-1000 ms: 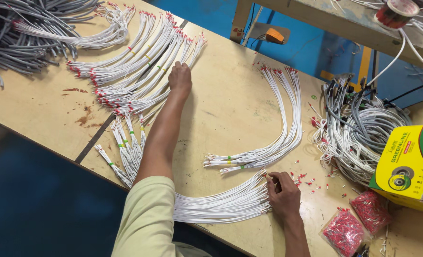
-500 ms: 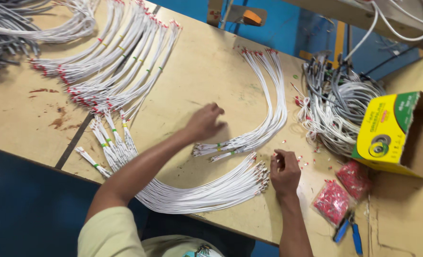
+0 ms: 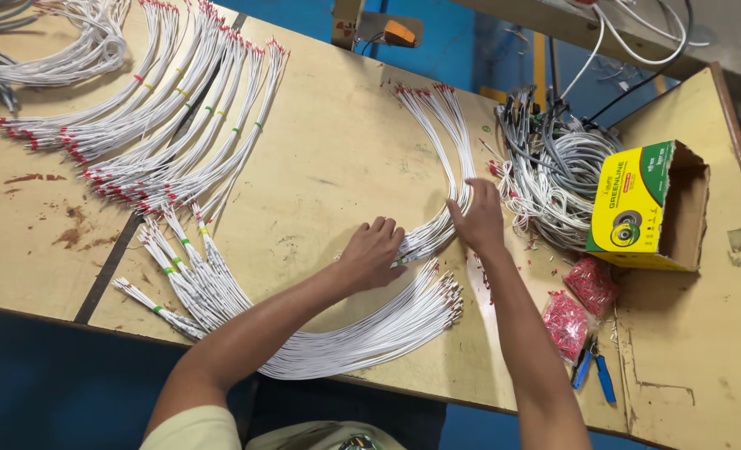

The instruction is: The person gathers loose white wire harnesses with red connector ends from a workbench, aligns them into a bundle, and secures the bundle with a rubber band. They repeat this with additional harnesses, adding them to the growing bundle on the table.

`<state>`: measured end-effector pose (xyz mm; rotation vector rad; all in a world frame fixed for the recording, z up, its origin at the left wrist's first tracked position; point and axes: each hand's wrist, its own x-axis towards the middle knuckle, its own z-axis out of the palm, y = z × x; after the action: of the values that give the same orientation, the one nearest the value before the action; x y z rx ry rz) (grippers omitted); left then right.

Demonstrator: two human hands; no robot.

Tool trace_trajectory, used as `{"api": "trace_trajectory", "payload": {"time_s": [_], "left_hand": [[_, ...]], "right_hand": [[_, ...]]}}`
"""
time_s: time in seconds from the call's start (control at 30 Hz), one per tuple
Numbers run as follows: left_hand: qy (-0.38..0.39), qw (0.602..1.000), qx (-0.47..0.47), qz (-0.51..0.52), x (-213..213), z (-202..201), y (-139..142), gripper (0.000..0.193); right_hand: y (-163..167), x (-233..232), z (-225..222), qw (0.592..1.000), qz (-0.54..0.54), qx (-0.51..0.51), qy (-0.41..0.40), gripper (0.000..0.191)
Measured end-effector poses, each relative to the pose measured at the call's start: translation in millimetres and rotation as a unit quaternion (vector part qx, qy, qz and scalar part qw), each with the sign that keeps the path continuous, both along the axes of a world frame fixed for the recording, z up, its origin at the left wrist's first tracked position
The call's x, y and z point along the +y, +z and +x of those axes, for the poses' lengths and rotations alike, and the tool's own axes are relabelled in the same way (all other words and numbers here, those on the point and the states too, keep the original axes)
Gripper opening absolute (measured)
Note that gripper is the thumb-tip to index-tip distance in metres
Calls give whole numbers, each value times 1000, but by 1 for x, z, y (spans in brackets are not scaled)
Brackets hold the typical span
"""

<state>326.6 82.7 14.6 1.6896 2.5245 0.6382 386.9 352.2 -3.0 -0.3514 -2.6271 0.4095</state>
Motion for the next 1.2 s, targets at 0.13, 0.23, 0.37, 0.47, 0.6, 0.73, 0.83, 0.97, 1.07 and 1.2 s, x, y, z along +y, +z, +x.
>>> {"api": "trace_trajectory", "payload": {"time_s": [0.13, 0.23, 0.37, 0.47, 0.6, 0.73, 0.83, 0.97, 1.07, 1.2], "left_hand": [[-2, 1000, 2, 17, -2, -2, -10, 47], [-4, 999, -1, 33, -2, -7, -15, 41], [-5, 999, -7, 52, -3, -14, -20, 38], [-11, 998, -8, 61, -3, -18, -22, 36], [-21, 999, -13, 47, -7, -23, -24, 33], [-18, 999, -5, 33, -16, -36, -25, 27], [-12, 1000, 13, 16, -25, -49, -26, 20], [-4, 999, 28, 14, -41, -67, -25, 20], [2, 999, 39, 14, -52, -80, -23, 19], [11, 999, 50, 2, -64, -98, -21, 17]], "right_hand": [[2, 4, -50, 994, 31, -90, -57, 73], [11, 3, -74, 975, 16, -172, -142, 89], [16, 4, -89, 966, -11, -204, -160, 92], [12, 8, -91, 971, 1, -185, -155, 86], [4, 14, -90, 978, -3, -151, -145, 78], [-4, 17, -90, 986, -5, -122, -116, 72], [-9, 17, -93, 988, 7, -110, -106, 70], [-14, 12, -96, 988, -12, -112, -105, 69], [-14, 6, -96, 988, -18, -113, -107, 69], [-14, -2, -98, 987, -33, -114, -110, 68]]}}
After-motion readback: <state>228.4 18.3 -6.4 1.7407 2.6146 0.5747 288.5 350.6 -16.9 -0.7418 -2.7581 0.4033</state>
